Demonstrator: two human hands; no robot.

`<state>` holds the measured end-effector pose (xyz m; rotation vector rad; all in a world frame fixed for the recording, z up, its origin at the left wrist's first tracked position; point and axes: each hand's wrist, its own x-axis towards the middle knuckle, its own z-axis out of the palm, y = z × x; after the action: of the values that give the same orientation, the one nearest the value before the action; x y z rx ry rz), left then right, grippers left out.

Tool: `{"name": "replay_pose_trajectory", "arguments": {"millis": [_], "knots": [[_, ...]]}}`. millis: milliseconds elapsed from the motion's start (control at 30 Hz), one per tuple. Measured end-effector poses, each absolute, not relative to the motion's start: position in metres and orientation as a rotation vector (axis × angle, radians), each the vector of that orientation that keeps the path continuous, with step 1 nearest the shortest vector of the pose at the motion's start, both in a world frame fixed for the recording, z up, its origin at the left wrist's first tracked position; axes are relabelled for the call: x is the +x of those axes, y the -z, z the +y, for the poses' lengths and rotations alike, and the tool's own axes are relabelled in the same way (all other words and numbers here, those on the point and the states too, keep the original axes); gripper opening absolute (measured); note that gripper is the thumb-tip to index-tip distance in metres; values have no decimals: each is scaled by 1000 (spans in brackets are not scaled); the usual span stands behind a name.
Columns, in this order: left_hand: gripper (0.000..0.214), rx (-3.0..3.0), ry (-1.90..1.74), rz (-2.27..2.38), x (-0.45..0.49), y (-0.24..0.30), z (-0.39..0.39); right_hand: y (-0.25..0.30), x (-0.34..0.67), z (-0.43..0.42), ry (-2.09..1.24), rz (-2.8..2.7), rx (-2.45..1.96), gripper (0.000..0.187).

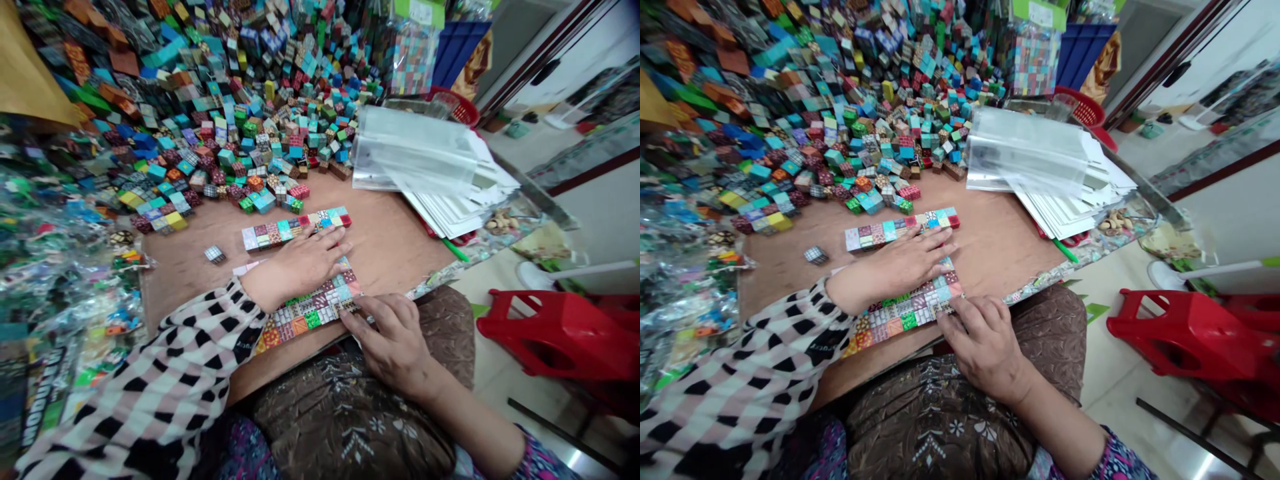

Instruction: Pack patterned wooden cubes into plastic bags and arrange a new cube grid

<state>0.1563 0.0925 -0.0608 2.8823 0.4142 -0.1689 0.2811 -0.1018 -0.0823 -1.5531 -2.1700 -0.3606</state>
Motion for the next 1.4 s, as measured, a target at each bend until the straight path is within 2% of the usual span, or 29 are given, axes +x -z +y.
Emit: {"name": "replay_pose_trajectory", "arguments": {"millis": [1400], "knots": [[53,2857,181,417,157,62,91,81,261,-88,185,-2294,-1382,31]]}}
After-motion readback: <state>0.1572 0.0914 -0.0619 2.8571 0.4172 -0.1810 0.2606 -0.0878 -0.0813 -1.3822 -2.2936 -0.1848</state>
